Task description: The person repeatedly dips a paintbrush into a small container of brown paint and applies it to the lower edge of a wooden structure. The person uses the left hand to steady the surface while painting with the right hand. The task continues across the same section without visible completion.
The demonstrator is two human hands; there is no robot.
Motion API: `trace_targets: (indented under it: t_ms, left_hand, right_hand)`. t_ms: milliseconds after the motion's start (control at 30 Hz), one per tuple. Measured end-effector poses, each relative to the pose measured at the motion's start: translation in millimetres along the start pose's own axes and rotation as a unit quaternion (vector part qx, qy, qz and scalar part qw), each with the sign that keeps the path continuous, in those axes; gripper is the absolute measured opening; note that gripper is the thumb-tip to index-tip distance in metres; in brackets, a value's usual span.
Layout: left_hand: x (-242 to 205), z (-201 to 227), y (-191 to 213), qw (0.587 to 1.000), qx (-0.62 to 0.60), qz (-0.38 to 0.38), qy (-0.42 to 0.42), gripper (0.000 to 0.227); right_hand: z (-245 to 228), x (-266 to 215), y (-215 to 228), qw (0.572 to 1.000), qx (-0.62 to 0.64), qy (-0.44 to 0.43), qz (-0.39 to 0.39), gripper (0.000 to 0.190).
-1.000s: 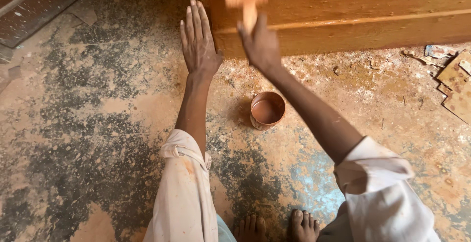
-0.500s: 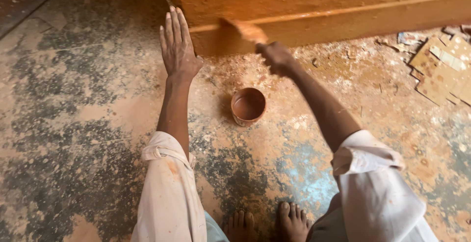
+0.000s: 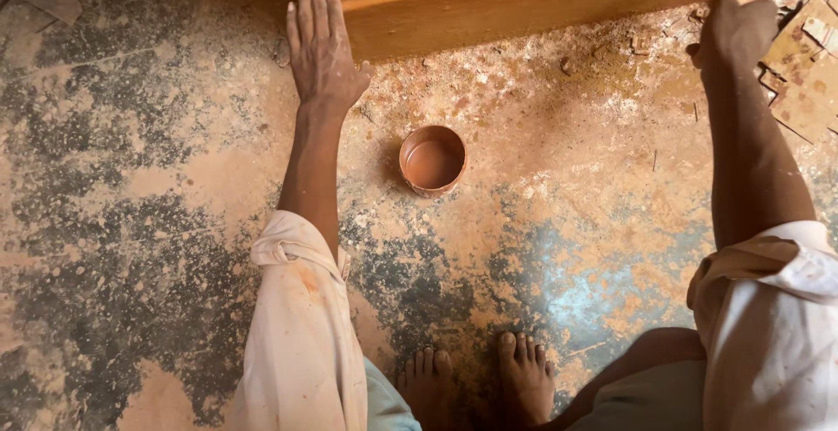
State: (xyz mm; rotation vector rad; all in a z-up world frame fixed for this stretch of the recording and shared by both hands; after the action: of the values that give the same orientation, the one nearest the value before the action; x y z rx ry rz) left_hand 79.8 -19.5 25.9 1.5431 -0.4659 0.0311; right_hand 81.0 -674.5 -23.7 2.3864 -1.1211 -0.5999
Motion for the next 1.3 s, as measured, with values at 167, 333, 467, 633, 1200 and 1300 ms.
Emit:
trace_targets:
  t_ms: [167,333,467,633,1200,1300]
  left_hand:
    - [-1,-16,-4,1.0,0.008,0.014,0.01,0.141]
    - [-5,-13,-11,0.999,-0.044,-0.02,0.02,0.146]
    - [-15,5,-37,0.98,-0.082,-0.181,0.012,0.147]
    - [-32,27,-61,0.943,-0.049,-0.33,0.004,0.15]
    - [-28,48,-119,0.962,-0.045,-0.267,-0.038,0.139]
    - [-32,40,-117,0.96,-0.062,-0.271,-0.024,0.139]
  right_hand:
    - [12,-16,-14,0.994,0.071,-0.043,-0.073,0.028]
    - [5,-83,-56,0.976,0.117,-0.049,-0.18,0.038]
    - [1,-142,-92,0.941,0.119,-0.071,-0.31,0.038]
    - [18,-181,-128,0.926,0.066,-0.105,-0.357,0.036]
    - [35,-167,-152,0.968,0.028,-0.04,-0.246,0.042]
    - [12,-192,-181,0.946,-0.127,0.064,-0.292,0.041]
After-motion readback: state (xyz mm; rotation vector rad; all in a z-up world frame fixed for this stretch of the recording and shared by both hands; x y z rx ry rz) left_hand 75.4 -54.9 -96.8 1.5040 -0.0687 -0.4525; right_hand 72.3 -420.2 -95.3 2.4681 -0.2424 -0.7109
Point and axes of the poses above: each hand's wrist, its own x-axis towards the middle knuckle, its own y-axis out of the back of the hand, z = x × y, the point moved 9 cm from there along x, towards the middle knuckle, and after that the axes turned 9 degrees about -y, right-handed, at the moved point
